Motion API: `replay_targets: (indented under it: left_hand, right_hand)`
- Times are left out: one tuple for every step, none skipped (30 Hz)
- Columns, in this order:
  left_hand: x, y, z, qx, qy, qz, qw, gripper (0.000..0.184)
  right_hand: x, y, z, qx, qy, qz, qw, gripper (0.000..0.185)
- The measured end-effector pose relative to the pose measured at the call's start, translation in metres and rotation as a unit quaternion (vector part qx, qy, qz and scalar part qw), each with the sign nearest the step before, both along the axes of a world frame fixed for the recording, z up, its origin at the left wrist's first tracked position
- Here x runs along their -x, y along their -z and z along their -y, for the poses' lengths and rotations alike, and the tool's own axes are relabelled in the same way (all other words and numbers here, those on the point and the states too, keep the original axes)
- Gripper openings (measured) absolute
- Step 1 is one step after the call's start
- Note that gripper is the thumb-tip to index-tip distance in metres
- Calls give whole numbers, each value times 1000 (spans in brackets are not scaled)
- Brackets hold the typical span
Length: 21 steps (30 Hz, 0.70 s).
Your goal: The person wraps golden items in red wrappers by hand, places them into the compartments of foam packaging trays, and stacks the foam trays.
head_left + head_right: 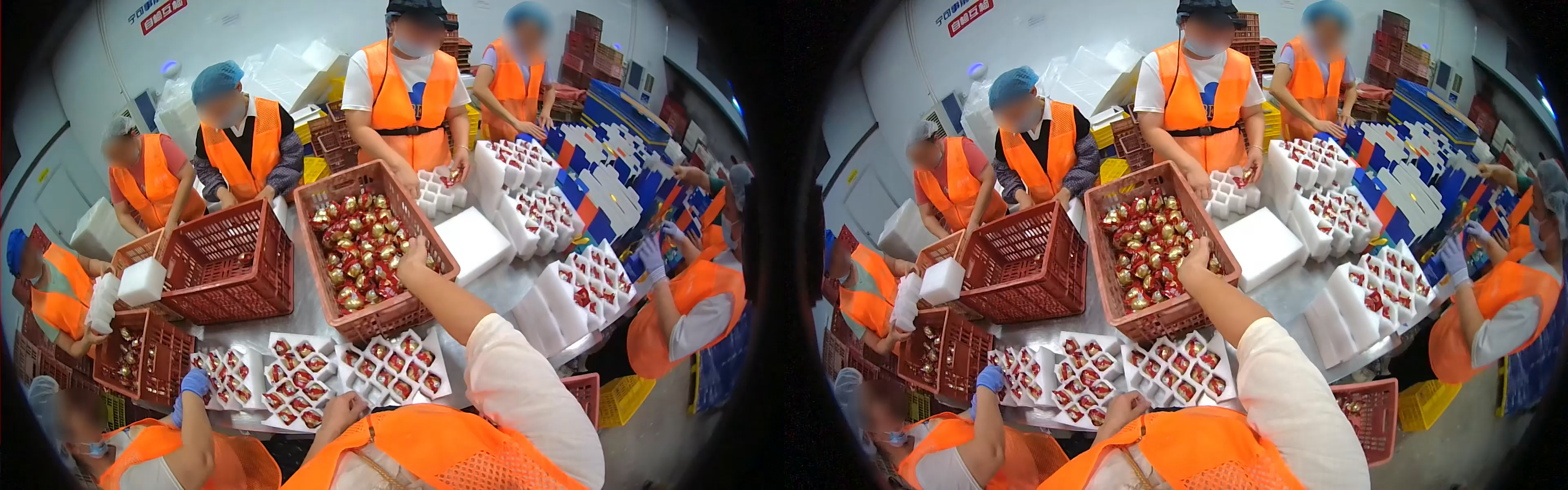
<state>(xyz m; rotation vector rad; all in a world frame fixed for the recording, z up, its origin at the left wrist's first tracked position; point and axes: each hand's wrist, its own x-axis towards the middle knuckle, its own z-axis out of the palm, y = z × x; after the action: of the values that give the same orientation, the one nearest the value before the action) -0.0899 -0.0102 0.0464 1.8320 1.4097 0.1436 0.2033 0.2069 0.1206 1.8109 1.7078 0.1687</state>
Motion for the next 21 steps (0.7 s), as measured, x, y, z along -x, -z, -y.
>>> replay_targets:
  left_hand:
    - [0, 1, 1, -7, 4, 0, 1000, 27]
    - [0, 2, 2, -7, 5, -1, 1000, 27]
    - [0, 2, 2, -7, 3, -2, 1000, 27]
    - [0, 1, 2, -9, 1, -2, 1000, 27]
    - [0, 0, 1, -10, 1, -4, 1000, 27]
    - [1, -2, 2, 5, 3, -2, 1000, 27]
    - [2, -4, 2, 20, 5, 0, 1000, 28]
    - [3, -7, 2, 19, 5, 0, 1000, 28]
    - [4, -14, 3, 36, 20, -8, 999, 28]
    - [3, -22, 4, 53, 35, -13, 998, 29]
    - [2, -32, 4, 53, 33, -10, 998, 29]
    - [0, -44, 4, 73, 29, -7, 997, 28]
    - [-2, -51, 3, 95, 26, -5, 995, 27]
    - [-6, -45, -1, 99, 26, -4, 995, 27]
    - [-10, -35, -6, 78, -20, 135, 988, 26]
    - [-13, -30, -9, 53, -67, 270, 959, 25]
    - [-28, -50, -12, 39, -88, 374, 923, 29]
    - [-39, -56, -22, 102, -106, 501, 852, 37]
    - [-52, -86, -31, 206, -127, 606, 758, 37]
    - [-59, -107, -38, 279, -189, 589, 734, 37]
    - [-66, -113, -42, 258, -170, 598, 740, 39]
  right_hand:
    - [-1, 2, -1, 0, 0, 0, 1000, 35]
    - [-1, 6, -2, 5, 7, -21, 1000, 36]
    - [1, 2, -1, 10, 14, -43, 999, 36]
    - [12, -11, 5, -22, 87, -56, 994, 36]
    - [9, -7, 1, -24, 88, -57, 994, 36]
    - [5, -4, -4, -32, 70, -91, 993, 35]
    - [1, 0, -8, -40, 52, -124, 990, 35]
    - [-2, 5, -8, -117, 60, -155, 979, 30]
    - [-6, 3, -3, -118, 60, -154, 979, 30]
    - [-9, -5, 5, -246, 46, -260, 933, 30]
    - [-12, -14, 13, -366, 28, -358, 859, 31]
    - [-14, -19, 20, -427, -13, -408, 807, 35]
    - [-10, -31, 32, -425, -13, -407, 808, 35]
    - [-6, -43, 47, -467, -68, -497, 728, 37]
    - [0, -55, 63, -499, -119, -578, 635, 39]
    - [10, -63, 79, -489, -124, -600, 621, 48]
    - [21, -70, 96, -478, -132, -622, 606, 57]
    - [34, -72, 114, -439, -143, -680, 570, 59]
    - [47, -72, 134, -391, -152, -735, 532, 61]
    - [58, -71, 152, -353, -162, -739, 551, 63]
    - [68, -60, 165, -341, -171, -750, 540, 65]
